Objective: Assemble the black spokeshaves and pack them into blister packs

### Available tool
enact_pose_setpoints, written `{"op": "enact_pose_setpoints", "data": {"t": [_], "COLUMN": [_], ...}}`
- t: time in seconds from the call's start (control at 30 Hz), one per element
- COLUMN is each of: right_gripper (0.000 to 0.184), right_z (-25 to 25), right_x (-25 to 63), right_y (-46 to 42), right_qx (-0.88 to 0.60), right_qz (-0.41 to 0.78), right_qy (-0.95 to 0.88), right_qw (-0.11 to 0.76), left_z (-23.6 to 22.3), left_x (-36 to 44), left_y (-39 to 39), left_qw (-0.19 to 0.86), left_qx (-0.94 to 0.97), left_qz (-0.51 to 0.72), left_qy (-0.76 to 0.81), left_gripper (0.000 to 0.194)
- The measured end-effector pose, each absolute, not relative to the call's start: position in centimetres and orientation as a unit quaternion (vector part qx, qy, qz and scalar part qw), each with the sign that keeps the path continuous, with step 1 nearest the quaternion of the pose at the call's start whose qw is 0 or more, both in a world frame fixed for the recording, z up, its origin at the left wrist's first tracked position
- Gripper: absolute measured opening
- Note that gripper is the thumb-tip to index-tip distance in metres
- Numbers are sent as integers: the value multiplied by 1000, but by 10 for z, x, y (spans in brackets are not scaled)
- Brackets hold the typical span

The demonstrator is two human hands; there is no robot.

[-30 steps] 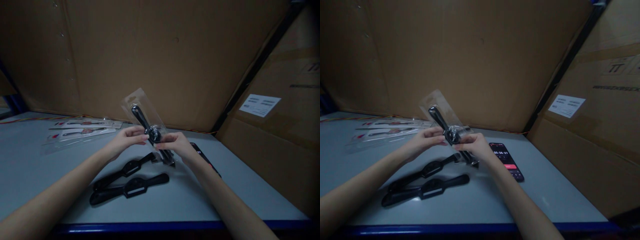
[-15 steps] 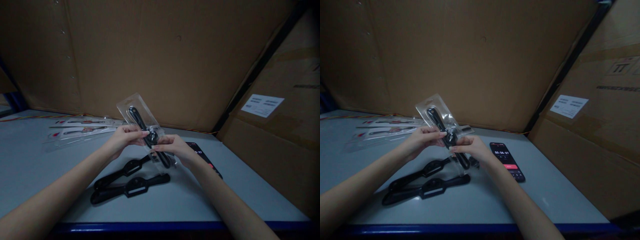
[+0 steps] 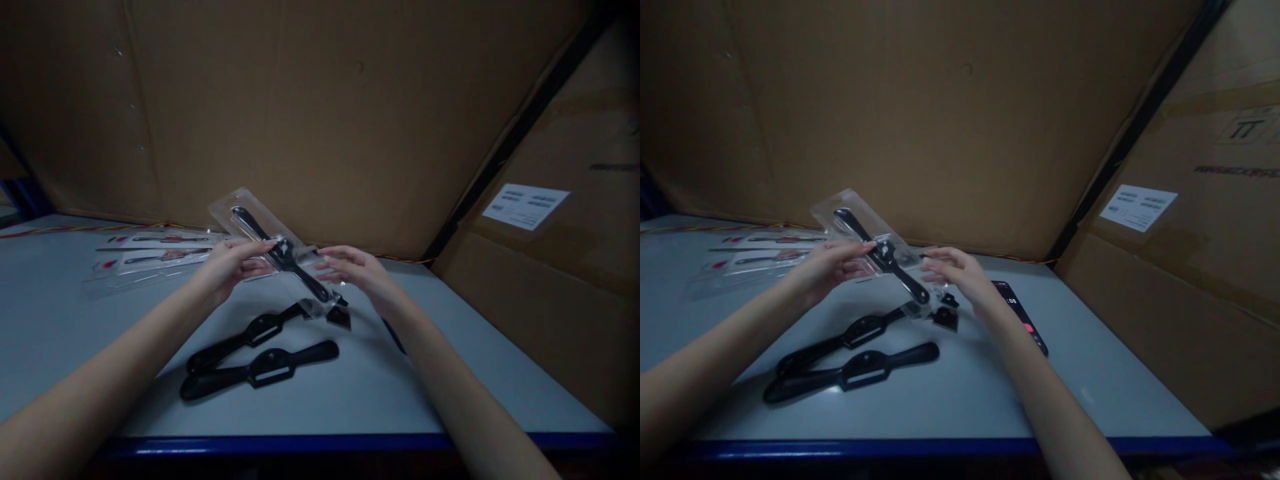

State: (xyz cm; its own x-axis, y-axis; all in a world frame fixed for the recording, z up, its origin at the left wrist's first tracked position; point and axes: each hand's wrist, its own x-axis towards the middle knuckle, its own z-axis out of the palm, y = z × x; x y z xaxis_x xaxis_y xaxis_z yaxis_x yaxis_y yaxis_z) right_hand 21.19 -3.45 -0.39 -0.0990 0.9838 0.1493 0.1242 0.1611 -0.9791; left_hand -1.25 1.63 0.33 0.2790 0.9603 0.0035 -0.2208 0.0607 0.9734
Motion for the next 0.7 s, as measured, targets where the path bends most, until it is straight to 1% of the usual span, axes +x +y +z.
{"op": "enact_pose_setpoints", "data": {"t": [0.1,0.17,0.23,0.3,0.33,0.4,0.5,0.57,0.63,0.67,0.7], "right_gripper": [37,36,32,29,30,38,61,73,75,71,63], "right_z": [-9,-15,-20,-23,-23,-21,-15,-12,-11,-12,-14], "right_x": [218,222,226,229,229,225,212,204,197,194,191], "right_y": [-28,-24,-21,-19,-19,-20,-26,-31,-35,-36,-37], "right_qx": [-524,-549,-565,-578,-582,-577,-504,-420,-339,-310,-290], "right_qz": [300,199,160,180,204,290,535,679,763,784,793], "right_qy": [-614,-646,-682,-695,-687,-645,-521,-439,-383,-364,-348], "right_qw": [509,491,436,388,384,409,433,412,394,396,408], "left_z": [2,0,-3,-5,-5,-4,0,2,2,1,-1], "left_x": [-20,-24,-27,-28,-28,-26,-23,-20,-18,-16,-15], "left_y": [26,32,37,39,39,36,26,18,13,12,11], "left_qw": [621,618,609,582,560,498,408,375,373,377,378], "left_qx": [448,443,460,496,521,581,676,743,801,819,833], "left_qz": [502,509,511,518,525,539,527,481,428,409,393], "left_qy": [402,403,395,383,374,352,313,276,192,140,96], "left_gripper": [26,27,29,28,26,24,23,24,23,21,20]}}
